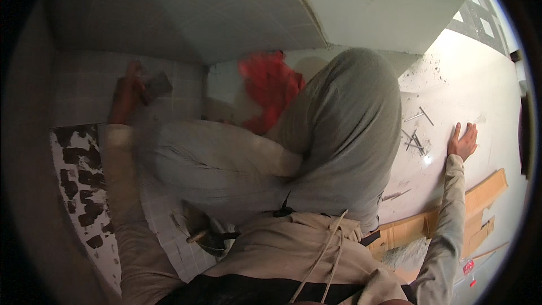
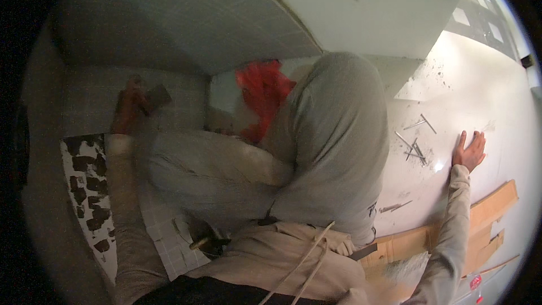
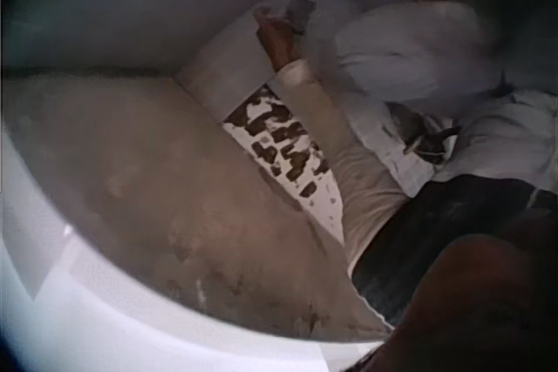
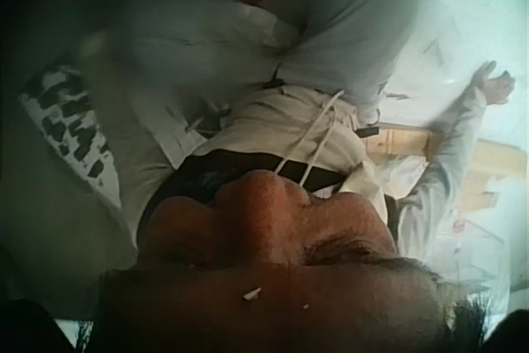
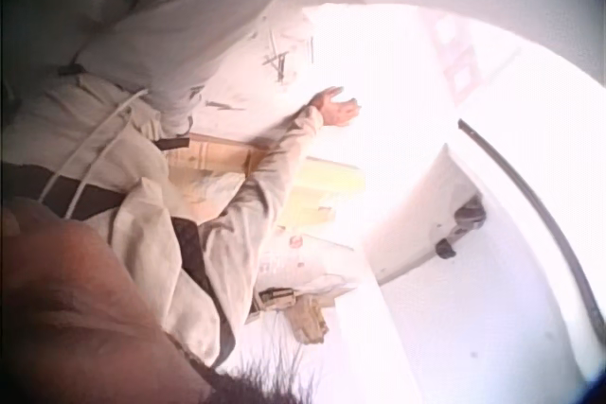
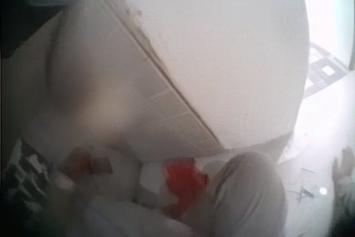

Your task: The person applies mortar to tiles and places them on a wall, pressing them into position and scraping away excess mortar.

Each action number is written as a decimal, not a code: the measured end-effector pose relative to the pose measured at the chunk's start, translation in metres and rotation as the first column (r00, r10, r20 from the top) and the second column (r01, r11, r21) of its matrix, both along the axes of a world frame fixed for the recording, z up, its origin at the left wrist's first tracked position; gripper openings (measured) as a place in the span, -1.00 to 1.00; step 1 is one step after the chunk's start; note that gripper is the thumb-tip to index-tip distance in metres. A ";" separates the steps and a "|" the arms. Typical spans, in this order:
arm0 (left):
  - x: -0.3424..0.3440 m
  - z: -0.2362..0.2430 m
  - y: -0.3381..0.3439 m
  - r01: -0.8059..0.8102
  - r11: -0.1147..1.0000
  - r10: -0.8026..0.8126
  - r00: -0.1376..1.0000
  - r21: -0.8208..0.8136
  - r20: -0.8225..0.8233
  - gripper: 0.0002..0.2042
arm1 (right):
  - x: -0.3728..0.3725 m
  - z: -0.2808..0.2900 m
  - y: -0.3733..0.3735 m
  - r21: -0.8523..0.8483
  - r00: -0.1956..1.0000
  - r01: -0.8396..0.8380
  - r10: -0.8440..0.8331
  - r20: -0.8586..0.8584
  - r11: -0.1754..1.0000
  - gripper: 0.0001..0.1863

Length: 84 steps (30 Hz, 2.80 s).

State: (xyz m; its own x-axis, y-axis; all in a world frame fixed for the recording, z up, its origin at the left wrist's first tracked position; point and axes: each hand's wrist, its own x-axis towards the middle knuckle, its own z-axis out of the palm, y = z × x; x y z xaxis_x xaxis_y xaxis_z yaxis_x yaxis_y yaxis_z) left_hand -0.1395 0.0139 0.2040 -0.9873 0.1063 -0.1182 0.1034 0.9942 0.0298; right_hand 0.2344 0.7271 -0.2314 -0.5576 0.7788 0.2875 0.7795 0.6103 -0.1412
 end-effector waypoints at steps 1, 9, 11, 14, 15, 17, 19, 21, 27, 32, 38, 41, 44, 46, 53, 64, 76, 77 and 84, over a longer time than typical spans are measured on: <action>0.000 0.002 -0.003 0.085 0.995 -0.087 0.995 -0.049 -0.052 -0.60 | 0.000 -0.001 0.000 -0.005 1.000 -0.003 0.002 -0.009 1.000 -0.37; 0.046 -0.042 0.079 0.402 0.574 -0.377 0.903 0.713 -0.206 -0.32 | 0.013 0.016 0.038 -0.325 0.931 -0.130 0.003 -0.365 0.937 -0.48; 0.031 -0.073 0.099 0.395 0.473 -0.507 0.853 0.788 -0.124 -0.31 | 0.011 0.040 0.058 -0.405 0.834 -0.079 -0.162 -0.528 0.911 -0.48; 0.027 -0.109 0.134 0.207 0.222 -0.596 0.802 0.953 -0.036 -0.19 | -0.012 0.091 0.007 -0.351 0.759 -0.173 -0.103 -0.643 0.920 -0.54; 0.030 -0.128 0.130 0.165 0.171 -0.550 0.834 0.971 -0.045 -0.27 | -0.021 0.099 -0.029 -0.293 0.650 -0.404 0.046 -0.759 0.866 -0.56; 0.039 -0.173 0.116 0.000 0.021 -0.477 0.879 1.000 0.010 -0.33 | -0.109 0.190 -0.189 -0.441 0.730 -0.351 -0.053 -0.681 0.826 -0.56; 0.057 -0.165 0.126 -0.165 -0.144 -0.497 0.865 0.976 0.073 -0.32 | -0.119 0.240 -0.244 -0.453 0.770 -0.478 0.111 -0.628 0.753 -0.58; 0.063 -0.145 0.131 -0.189 -0.151 -0.504 0.859 0.970 0.088 -0.31 | -0.139 0.252 -0.304 -0.511 0.672 -0.715 0.269 -0.690 0.477 -0.58; 0.058 -0.173 0.142 -0.140 -0.280 -0.221 0.972 0.950 0.078 -0.33 | -0.206 0.213 -0.386 -0.641 0.601 -0.747 0.231 -0.765 -0.179 -0.58; 0.058 -0.171 0.147 -0.027 -0.294 0.015 0.999 0.955 0.032 -0.44 | -0.234 0.245 -0.413 -0.626 0.585 -0.768 0.250 -0.772 -0.137 -0.67; 0.057 -0.145 0.143 0.118 -0.178 0.124 0.988 0.977 -0.097 -0.45 | -0.252 0.277 -0.421 -0.650 0.650 -0.750 0.048 -0.758 -0.124 -0.77; 0.038 -0.131 0.111 0.332 -0.072 0.305 0.905 0.941 -0.296 -0.40 | -0.242 0.277 -0.408 -0.652 0.658 -0.753 0.066 -0.750 0.095 -0.84; -0.028 -0.057 0.041 0.618 0.148 0.604 0.561 0.772 -0.566 -0.38 | -0.265 0.260 -0.385 -0.533 0.537 -0.843 0.154 -0.830 0.071 -0.85; -0.077 -0.014 0.069 0.702 0.121 0.671 0.462 0.701 -0.579 -0.35 | -0.230 0.256 -0.316 -0.522 0.567 -0.818 0.192 -0.801 0.242 -0.83; -0.127 0.120 0.044 0.760 -0.055 0.675 0.507 0.648 -0.536 -0.25 | -0.238 0.231 -0.252 -0.487 0.525 -0.847 0.196 -0.828 0.214 -0.78; -0.212 0.165 0.107 0.535 0.251 0.948 0.032 0.807 -0.316 -0.28 | -0.249 0.224 -0.236 -0.560 0.580 -0.815 0.233 -0.781 0.152 -0.69; -0.168 0.175 0.126 0.611 0.007 0.910 0.325 0.791 -0.259 -0.17 | -0.245 0.236 -0.253 -0.568 0.587 -0.799 0.059 -0.807 0.196 -0.88; -0.162 0.176 0.130 0.593 0.023 0.900 0.338 0.805 -0.275 -0.18 | -0.242 0.235 -0.245 -0.566 0.589 -0.798 0.070 -0.805 0.208 -0.89; -0.176 0.168 0.134 0.656 0.319 0.903 0.008 0.684 -0.429 -0.21 | -0.246 0.229 -0.248 -0.557 0.585 -0.802 0.094 -0.806 0.217 -0.88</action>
State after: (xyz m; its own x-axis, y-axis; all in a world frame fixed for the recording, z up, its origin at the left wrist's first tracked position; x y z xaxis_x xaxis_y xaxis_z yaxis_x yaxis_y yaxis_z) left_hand -0.3153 0.1474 0.3724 -0.0277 -0.8240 0.5659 0.6755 0.4019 0.6183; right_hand -0.0117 0.4796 -0.0023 -0.9151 0.3963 0.0739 -0.0508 0.0684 -0.9964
